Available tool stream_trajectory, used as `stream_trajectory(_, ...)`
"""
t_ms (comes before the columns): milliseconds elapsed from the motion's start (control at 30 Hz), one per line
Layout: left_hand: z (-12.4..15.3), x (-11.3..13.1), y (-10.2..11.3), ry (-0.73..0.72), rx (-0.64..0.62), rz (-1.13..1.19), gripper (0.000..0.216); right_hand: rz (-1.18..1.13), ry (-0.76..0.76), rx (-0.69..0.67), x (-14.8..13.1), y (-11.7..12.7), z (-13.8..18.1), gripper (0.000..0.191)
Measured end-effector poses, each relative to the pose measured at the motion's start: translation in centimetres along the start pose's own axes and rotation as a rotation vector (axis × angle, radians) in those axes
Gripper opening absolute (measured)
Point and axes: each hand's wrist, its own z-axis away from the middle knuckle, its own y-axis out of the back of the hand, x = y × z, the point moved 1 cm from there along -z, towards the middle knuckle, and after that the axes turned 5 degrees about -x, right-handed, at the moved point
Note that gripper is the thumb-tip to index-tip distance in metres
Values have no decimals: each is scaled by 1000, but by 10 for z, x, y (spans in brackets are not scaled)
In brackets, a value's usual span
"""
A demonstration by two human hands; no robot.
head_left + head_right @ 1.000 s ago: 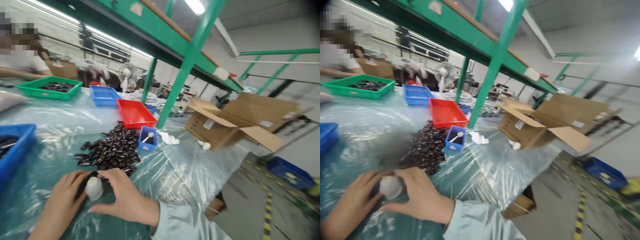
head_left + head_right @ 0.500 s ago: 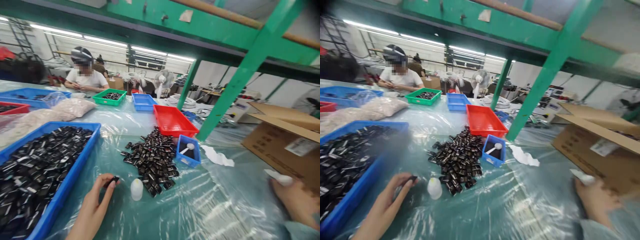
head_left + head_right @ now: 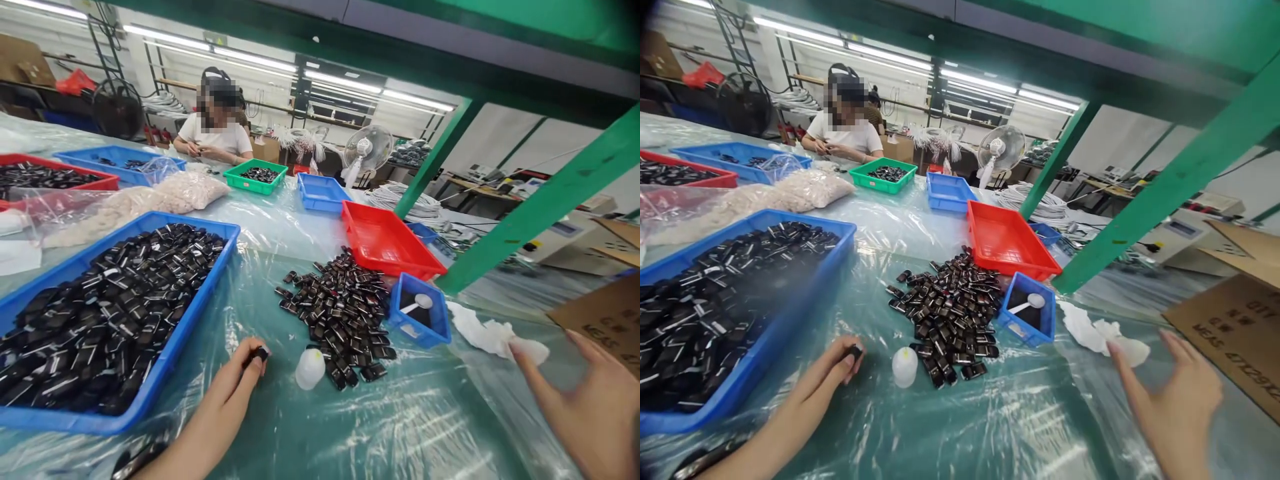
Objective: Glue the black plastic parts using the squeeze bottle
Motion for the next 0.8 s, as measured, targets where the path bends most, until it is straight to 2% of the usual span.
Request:
stream_trajectory(67,2,2,1,9,-13,-5,26,-138,93,-20,-51,3,10,57)
stream_trajectory(133,4,5,2,6,-42,-15,27,-290,220,-174,-105,12,33,41)
stream_trajectory(200,6,9,2,-3,-80,-34,28,-428,327,-370,-156,18,60,51)
stream_trajectory(267,8,13,1,-16,-120,-57,27,-728,258,-645,-199,16,81,67)
stream_trajectory(300,9,14,1,-24,-138,-69,27,-830,212,-788,-216,13,89,68)
stream_trajectory(333,10,16,0,-32,-152,-81,26,-919,156,-857,-229,9,93,62)
stream_trajectory(433,13,16,0,-58,-169,-119,22,-992,60,-928,-246,0,99,31)
stream_trajectory(500,15,14,1,-71,-174,-144,21,-1010,17,-933,-244,-1,100,22)
stream_trajectory(667,17,11,2,-100,-191,-166,19,-1065,-59,-923,-231,5,99,28)
stream_trajectory(800,21,15,5,-122,-190,-135,19,-1138,-47,-943,-222,8,94,32)
